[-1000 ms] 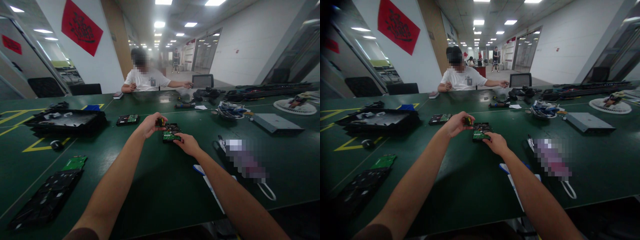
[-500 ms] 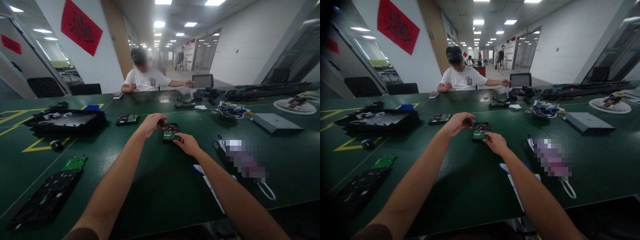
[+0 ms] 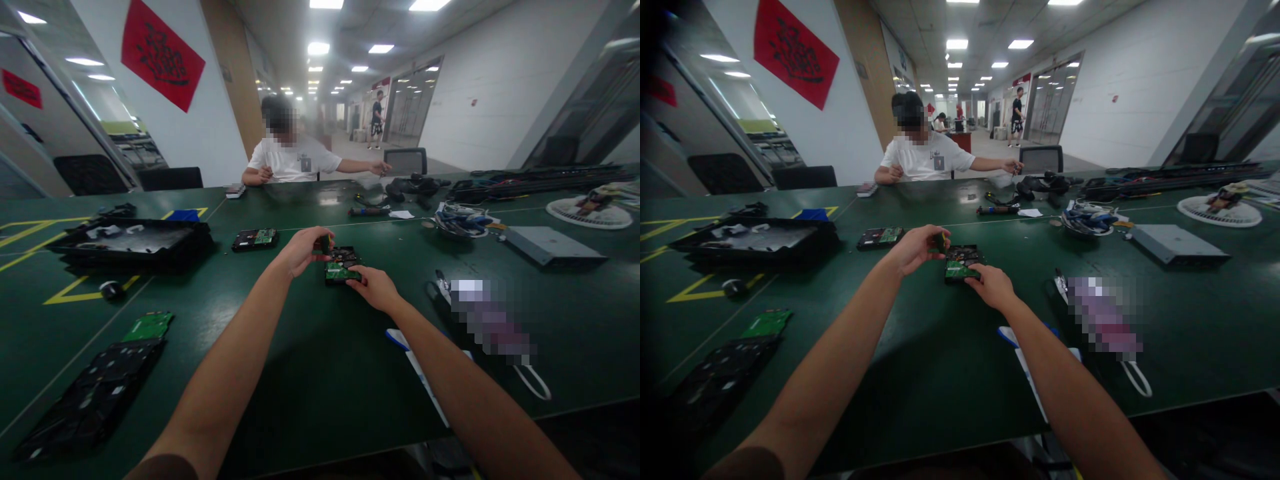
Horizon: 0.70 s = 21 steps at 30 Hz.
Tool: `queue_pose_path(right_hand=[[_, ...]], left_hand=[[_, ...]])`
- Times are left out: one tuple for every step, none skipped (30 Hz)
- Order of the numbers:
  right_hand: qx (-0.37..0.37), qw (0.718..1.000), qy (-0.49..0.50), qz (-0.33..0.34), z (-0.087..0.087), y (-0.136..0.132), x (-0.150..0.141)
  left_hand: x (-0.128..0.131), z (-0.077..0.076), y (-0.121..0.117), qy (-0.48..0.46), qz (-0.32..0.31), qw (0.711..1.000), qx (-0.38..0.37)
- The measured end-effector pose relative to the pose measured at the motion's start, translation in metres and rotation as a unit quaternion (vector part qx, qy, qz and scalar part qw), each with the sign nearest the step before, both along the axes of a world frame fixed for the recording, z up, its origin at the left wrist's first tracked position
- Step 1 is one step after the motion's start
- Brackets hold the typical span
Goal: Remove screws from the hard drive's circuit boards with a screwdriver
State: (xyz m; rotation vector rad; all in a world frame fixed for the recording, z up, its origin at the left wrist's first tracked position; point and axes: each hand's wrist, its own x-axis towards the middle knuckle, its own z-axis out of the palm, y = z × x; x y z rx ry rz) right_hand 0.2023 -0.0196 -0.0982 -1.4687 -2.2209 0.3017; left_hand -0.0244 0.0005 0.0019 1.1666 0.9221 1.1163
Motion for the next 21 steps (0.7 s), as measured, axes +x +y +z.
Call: queue_pose_path(right_hand=[[0.002,1.000,0.001,0.001,-0.0005,0.0003,-0.0001],[0.004,1.000,0.001,0.001,-0.0010,0.0006,-0.0002],[0.005,1.000,0.002,0.001,-0.0015,0.0009,-0.0002],[0.006,1.000,0.002,0.001,-0.0017,0.0012,-0.0002],[0.005,1.000,0.001,0.000,-0.0018,0.0015,-0.0001],[0.004,1.000,0.000,-0.002,-0.0018,0.0017,0.0001],[0.003,1.000,-0.001,-0.003,-0.0017,0.0018,0.0003],[0.002,1.000,-0.001,-0.004,-0.0015,0.0019,0.0005],[0.001,1.000,-0.001,-0.004,-0.0013,0.0019,0.0007],[0.001,1.000,-0.001,-0.003,-0.0013,0.0019,0.0008],[0.002,1.000,-0.001,-0.002,-0.0013,0.0019,0.0009],[0.003,1.000,-0.001,-0.001,-0.0013,0.0018,0.0008],[0.003,1.000,0.000,-0.001,-0.0014,0.0017,0.0007],[0.003,1.000,0.000,0.000,-0.0015,0.0016,0.0006],[0.003,1.000,0.000,0.000,-0.0016,0.0015,0.0005],[0.002,1.000,0.000,0.000,-0.0015,0.0013,0.0003],[0.001,1.000,0.000,0.000,-0.0014,0.0011,0.0002],[0.000,1.000,-0.001,-0.001,-0.0012,0.0009,0.0001],[-0.001,1.000,-0.002,-0.002,-0.0009,0.0007,0.0000],[-0.002,1.000,-0.002,-0.003,-0.0007,0.0005,-0.0001],[-0.003,1.000,-0.002,-0.004,-0.0004,0.0004,-0.0001]], left_hand=[[0.0012,-0.0001,0.0001,-0.011,-0.003,1.000,-0.013],[0.0022,-0.0005,0.0005,-0.025,-0.002,0.999,-0.022],[0.0028,-0.0011,0.0011,-0.040,0.002,0.999,-0.028],[0.0029,-0.0016,0.0019,-0.049,0.009,0.998,-0.030],[0.0024,-0.0019,0.0026,-0.050,0.017,0.998,-0.026],[0.0014,-0.0021,0.0033,-0.040,0.027,0.999,-0.017],[0.0002,-0.0019,0.0037,-0.023,0.037,0.999,-0.006],[-0.0009,-0.0015,0.0037,-0.002,0.045,0.999,0.006],[-0.0018,-0.0009,0.0034,0.016,0.050,0.998,0.016],[-0.0023,-0.0002,0.0028,0.028,0.051,0.998,0.024],[-0.0022,0.0005,0.0019,0.033,0.049,0.998,0.027],[-0.0015,0.0011,0.0009,0.032,0.042,0.998,0.026],[-0.0004,0.0014,0.0000,0.027,0.032,0.999,0.021],[0.0009,0.0014,-0.0008,0.020,0.022,0.999,0.015],[0.0023,0.0012,-0.0014,0.010,0.012,1.000,0.008],[0.0036,0.0008,-0.0016,-0.002,0.005,1.000,0.000],[0.0045,0.0002,-0.0015,-0.015,0.000,1.000,-0.004],[0.0049,-0.0003,-0.0011,-0.025,-0.002,1.000,-0.005],[0.0048,-0.0008,-0.0006,-0.028,0.003,1.000,0.000],[0.0043,-0.0011,0.0000,-0.024,0.013,1.000,0.008],[0.0034,-0.0012,0.0006,-0.013,0.027,0.999,0.019]])
